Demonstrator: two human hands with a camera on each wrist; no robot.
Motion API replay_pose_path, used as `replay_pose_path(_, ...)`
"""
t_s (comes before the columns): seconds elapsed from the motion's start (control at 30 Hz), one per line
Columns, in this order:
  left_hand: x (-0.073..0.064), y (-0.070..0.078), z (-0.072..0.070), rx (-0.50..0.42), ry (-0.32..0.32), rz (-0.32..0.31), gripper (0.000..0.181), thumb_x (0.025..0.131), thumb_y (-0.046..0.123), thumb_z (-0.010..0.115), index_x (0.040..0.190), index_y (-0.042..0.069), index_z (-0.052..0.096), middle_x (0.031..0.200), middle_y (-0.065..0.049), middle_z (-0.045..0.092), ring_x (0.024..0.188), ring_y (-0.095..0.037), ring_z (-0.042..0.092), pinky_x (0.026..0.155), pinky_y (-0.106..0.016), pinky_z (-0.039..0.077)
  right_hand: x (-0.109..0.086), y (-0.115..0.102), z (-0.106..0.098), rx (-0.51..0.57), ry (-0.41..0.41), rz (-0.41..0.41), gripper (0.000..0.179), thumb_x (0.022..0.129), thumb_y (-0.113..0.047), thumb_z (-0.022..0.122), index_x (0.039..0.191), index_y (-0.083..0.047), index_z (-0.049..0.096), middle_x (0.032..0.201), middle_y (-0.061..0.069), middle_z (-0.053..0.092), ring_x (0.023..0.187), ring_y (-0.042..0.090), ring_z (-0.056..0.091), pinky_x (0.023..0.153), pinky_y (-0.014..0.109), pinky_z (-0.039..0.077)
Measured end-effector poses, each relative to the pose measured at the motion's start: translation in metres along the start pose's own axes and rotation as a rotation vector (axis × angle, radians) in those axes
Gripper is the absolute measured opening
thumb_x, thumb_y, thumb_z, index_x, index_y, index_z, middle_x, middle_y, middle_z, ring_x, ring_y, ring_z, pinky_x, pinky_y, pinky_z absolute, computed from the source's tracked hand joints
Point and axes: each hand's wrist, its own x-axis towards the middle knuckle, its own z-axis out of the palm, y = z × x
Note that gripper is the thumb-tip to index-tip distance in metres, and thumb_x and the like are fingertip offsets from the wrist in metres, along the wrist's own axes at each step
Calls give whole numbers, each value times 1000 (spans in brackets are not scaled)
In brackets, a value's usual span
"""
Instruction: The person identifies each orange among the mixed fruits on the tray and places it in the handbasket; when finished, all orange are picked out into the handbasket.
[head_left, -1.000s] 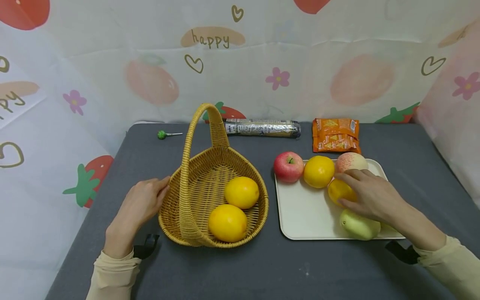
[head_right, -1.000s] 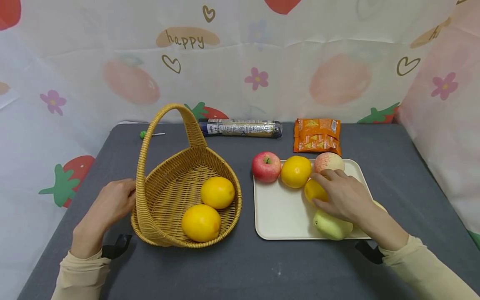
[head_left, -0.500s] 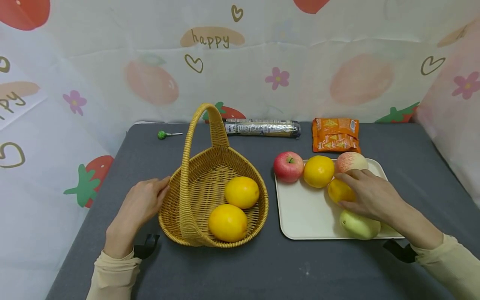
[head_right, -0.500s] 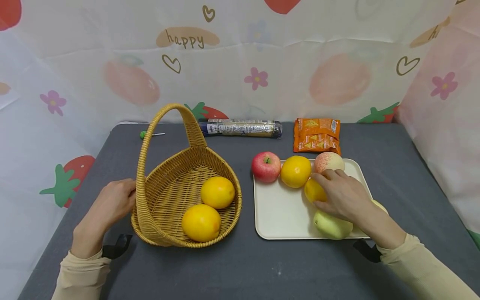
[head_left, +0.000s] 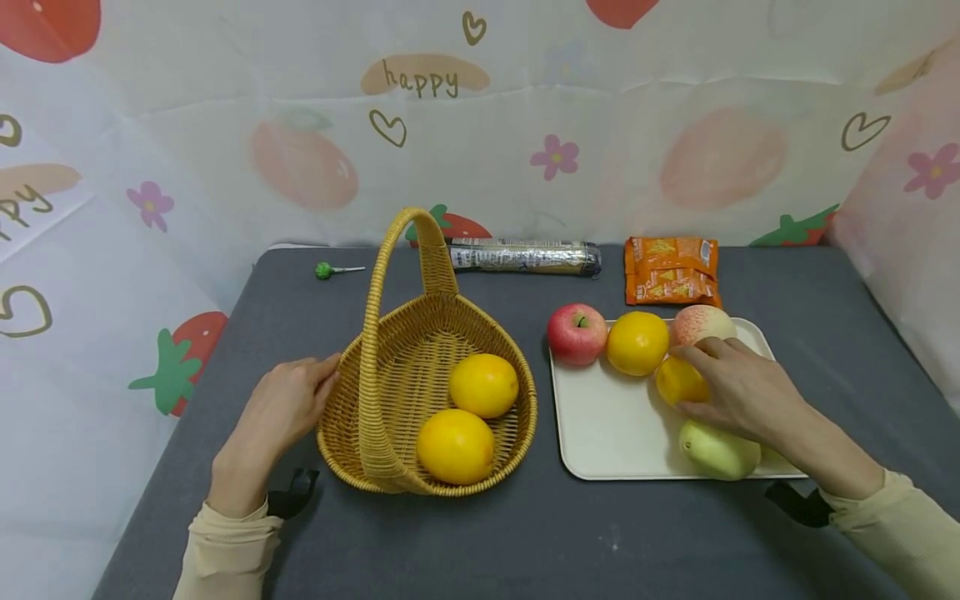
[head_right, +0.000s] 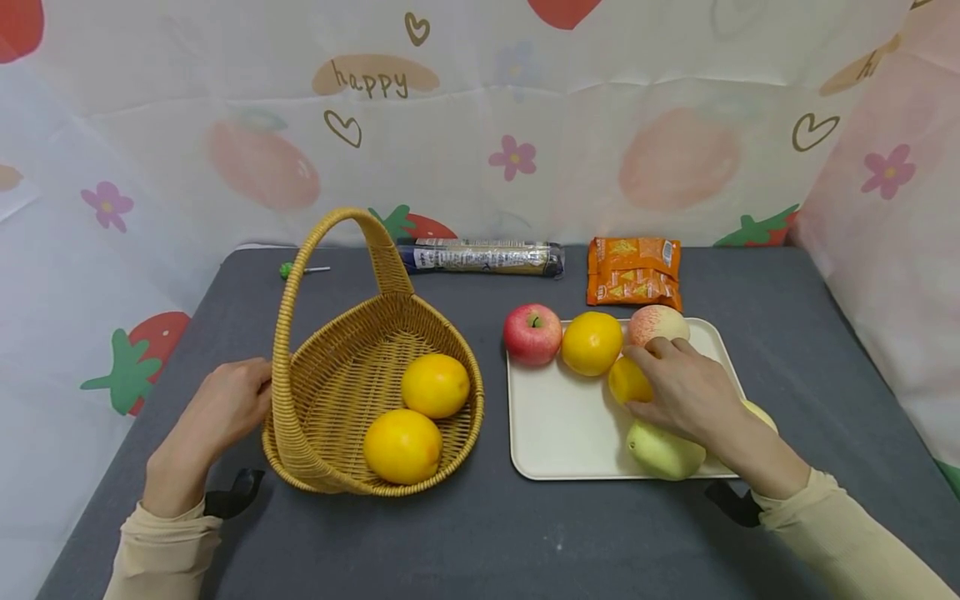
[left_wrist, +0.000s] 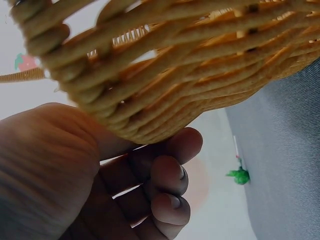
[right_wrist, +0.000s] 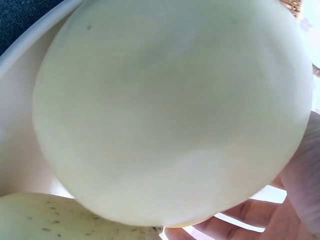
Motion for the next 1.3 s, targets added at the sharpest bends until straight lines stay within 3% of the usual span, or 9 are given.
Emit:
replay_pose_path(0.3, 1, 0, 0, 2, -2, 0, 33, 95, 10, 60, 124, -4, 65, 81, -14, 68, 70, -28, 64, 67, -46, 52, -3, 0, -7, 20, 42, 46, 60, 70, -33, 85, 123, -12, 64, 112, 17, 62, 96, 33, 56, 55, 51, 51)
replay_pose_path(0.5, 1, 0, -1, 0, -11, -9, 33, 96, 10, 60, 125, -5, 64, 82, -15, 69, 71, -28, 65, 68, -47, 53, -2, -2, -12, 27, 131, 32, 66, 67, -33, 88, 124, -13, 62, 112, 18, 61, 100, 36, 55, 48, 51, 49)
replay_pose_path(0.7, 0, 1, -1, 0, -15, -11, 33, 95, 11, 60, 125, -4, 64, 79, -14, 67, 69, -27, 63, 67, -46, 52, 0, -5, -18, 43, 201, 22, 71, 65, -32, 89, 127, -14, 60, 113, 19, 60, 97, 37, 57, 51, 56, 50)
replay_pose_path(0.93, 0, 1, -2, 1, -13, -3, 33, 96, 11, 59, 125, -4, 64, 81, -15, 68, 71, -29, 65, 68, -47, 52, 3, -8, -23, 77, 292, -17, 74, 62, -29, 90, 127, -12, 60, 112, 20, 60, 90, 36, 58, 51, 53, 51)
replay_pose_path(1.3, 0, 1, -2, -3, -18, -7, 33, 96, 10, 60, 125, -5, 64, 79, -13, 66, 67, -25, 62, 64, -43, 51, 12, -16, -31, 82, 345, -66, 76, 64, -28, 88, 130, -7, 59, 113, 18, 58, 88, 32, 56, 55, 47, 51)
